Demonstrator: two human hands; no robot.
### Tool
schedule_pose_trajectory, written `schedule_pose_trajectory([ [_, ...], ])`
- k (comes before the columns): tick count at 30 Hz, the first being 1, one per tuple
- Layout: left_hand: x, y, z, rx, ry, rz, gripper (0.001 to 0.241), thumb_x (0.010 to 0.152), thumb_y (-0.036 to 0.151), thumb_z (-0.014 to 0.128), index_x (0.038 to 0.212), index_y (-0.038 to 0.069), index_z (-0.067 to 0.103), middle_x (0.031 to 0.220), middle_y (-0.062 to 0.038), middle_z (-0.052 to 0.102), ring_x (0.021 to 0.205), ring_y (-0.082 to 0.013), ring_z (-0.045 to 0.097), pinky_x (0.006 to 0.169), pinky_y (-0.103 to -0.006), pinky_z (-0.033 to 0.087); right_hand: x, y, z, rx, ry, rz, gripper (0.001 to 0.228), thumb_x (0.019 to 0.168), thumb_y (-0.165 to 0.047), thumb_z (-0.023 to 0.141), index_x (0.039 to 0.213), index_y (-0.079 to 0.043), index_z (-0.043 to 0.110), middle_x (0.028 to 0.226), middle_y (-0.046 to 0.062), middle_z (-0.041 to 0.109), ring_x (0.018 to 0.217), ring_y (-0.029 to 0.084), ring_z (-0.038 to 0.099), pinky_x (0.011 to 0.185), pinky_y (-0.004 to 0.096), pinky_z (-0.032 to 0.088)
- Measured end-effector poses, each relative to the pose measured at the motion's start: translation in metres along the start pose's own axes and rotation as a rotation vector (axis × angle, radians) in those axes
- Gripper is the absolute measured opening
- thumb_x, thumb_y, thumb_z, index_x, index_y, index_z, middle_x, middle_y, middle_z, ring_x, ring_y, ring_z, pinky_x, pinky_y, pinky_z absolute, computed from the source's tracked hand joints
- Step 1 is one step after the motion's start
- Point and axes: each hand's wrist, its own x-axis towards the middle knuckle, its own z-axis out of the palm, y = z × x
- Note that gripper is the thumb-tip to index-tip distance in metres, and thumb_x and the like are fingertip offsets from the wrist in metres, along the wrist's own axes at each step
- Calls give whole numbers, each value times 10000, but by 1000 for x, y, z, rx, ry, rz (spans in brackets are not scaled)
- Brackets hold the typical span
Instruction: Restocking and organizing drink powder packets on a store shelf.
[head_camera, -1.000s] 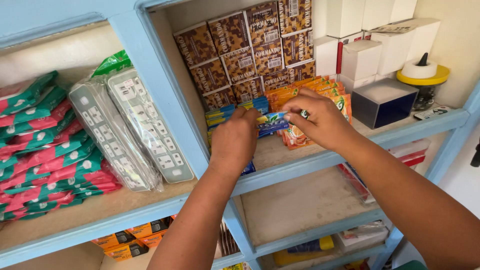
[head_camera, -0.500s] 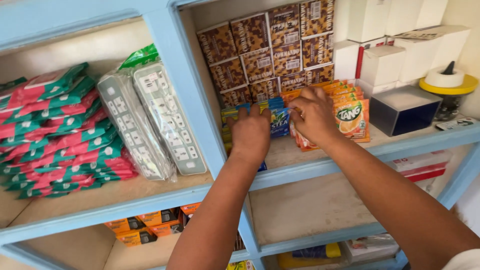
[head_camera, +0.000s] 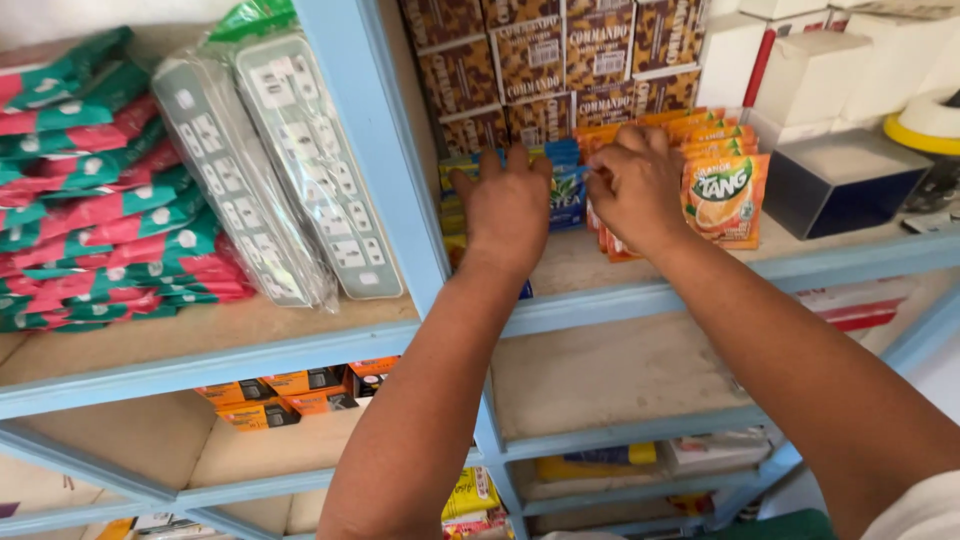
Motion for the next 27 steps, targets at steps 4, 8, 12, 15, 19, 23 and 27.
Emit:
schedule_pose_trajectory([
  [4, 1, -1, 6, -14, 59, -38, 209, 863, 157, 635, 1045, 173, 737, 1118, -71, 635, 1128, -336, 577, 922, -749, 429, 0, -18, -11, -110, 17, -294, 373, 811, -164, 813, 1161, -104, 698, 1171, 99, 548, 1210, 341, 474, 1009, 524, 371],
  [8, -6, -1, 13, 38, 90, -37, 223, 808, 161, 652, 1015, 155, 734, 1148, -67, 621, 1147, -355, 568, 891, -732, 442, 0, -18, -2, -267, -49, -411, 508, 740, -182, 827, 1223, -119, 683, 1184, 95, 568, 1212, 304, 499, 1018, 536, 360],
  [12, -16, -3, -1, -92, 277, 12, 220, 819, 110, 674, 1031, 151, 713, 1139, -76, 605, 1098, -341, 570, 883, -703, 443, 9, -11, 7, -316, -142, -344, 498, 744, -196, 833, 1213, -115, 683, 1171, 45, 596, 1153, 280, 524, 997, 566, 347],
  [15, -27, -3, -13, -152, 414, 74, 201, 813, 110, 697, 1011, 142, 687, 1129, -71, 599, 1079, -323, 562, 897, -635, 442, 14, -8, 15, -366, -139, -314, 502, 731, -215, 808, 1213, -134, 693, 1193, 36, 610, 1140, 272, 532, 983, 606, 338],
  [19, -36, -2, -20, -272, 555, 162, 170, 856, 120, 721, 1016, 124, 664, 1073, -58, 591, 1080, -292, 564, 946, -538, 418, 17, -15, 22, -320, -158, -260, 362, 838, -298, 722, 1166, -151, 680, 1242, 63, 606, 1195, 306, 519, 995, 685, 310],
  [23, -42, -2, -30, -376, 608, 202, 217, 894, 92, 715, 1108, 112, 688, 1108, -53, 600, 1090, -282, 562, 1005, -490, 421, 21, -28, 31, -397, -167, -287, 401, 841, -360, 661, 1206, -193, 664, 1267, 108, 585, 1198, 357, 486, 945, 744, 270],
  [27, -44, -2, -32, -432, 594, 176, 222, 885, 72, 738, 1101, 96, 695, 1076, -70, 604, 1063, -297, 574, 982, -475, 426, 25, -24, 47, -478, -259, -298, 385, 903, -384, 627, 1243, -203, 638, 1239, 82, 564, 1246, 368, 450, 968, 766, 265],
])
